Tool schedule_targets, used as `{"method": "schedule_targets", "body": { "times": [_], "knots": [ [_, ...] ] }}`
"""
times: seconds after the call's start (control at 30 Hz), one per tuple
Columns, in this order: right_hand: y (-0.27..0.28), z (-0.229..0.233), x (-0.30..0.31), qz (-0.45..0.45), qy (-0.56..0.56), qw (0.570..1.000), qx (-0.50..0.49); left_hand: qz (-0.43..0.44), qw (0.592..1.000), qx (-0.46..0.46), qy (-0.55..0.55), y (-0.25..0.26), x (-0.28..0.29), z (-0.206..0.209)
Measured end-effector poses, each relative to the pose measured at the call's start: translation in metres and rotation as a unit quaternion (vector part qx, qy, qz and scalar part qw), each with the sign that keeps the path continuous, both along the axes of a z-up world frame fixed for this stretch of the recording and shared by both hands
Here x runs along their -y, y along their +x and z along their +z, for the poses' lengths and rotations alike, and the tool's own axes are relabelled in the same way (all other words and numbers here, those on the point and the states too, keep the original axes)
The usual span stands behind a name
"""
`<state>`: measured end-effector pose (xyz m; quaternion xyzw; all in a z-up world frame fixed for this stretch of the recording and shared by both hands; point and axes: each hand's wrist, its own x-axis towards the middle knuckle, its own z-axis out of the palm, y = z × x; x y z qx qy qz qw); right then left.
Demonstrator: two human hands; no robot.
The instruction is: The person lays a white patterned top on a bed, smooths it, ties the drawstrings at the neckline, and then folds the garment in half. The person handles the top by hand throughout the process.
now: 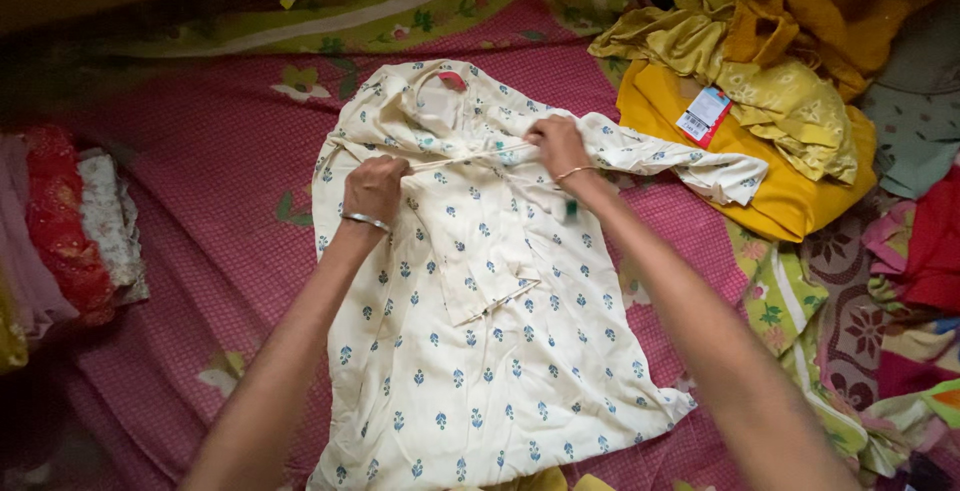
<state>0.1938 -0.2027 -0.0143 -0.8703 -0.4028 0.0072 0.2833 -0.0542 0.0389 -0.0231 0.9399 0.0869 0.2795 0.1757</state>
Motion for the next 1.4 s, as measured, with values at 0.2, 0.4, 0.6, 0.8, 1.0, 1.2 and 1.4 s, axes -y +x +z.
{"method": "schedule_targets", "body": {
  "times": [0.2,0.4,0.6,0.8,1.0,1.2,1.4],
  "knots": [
    [-0.006,0.003,0.005,0.022,0.013,0.996,0.09,0.026,0.999,-0.021,-0.002,-0.008,-0.005,-0.011],
    [-0.003,0.006,-0.01,-0.027,-0.021,0.999,-0.032,0.059,0.995,-0.08,0.017,-0.004,-0.025,-0.028],
    [-0.013,0.024,0.007,-0.07,-0.051,0.966,-0.243,0.025,0.992,-0.097,-0.072,-0.026,-0.027,-0.005],
    [-0.008,0.024,0.06,-0.099,0.011,0.968,-0.232,0.068,0.992,-0.069,-0.08,-0.032,-0.035,0.031],
    [0.008,0.022,0.031,-0.076,0.014,0.991,-0.11,0.064,0.997,-0.036,-0.003,0.039,-0.04,0.022],
    [0.003,0.053,-0.031,0.022,-0.128,0.986,-0.103,-0.05,0.979,-0.151,0.129,0.093,-0.048,0.052],
    [0.066,0.07,-0.055,0.032,-0.258,0.959,-0.114,-0.016,0.989,-0.144,-0.011,0.143,-0.1,0.06]
  ]
}}
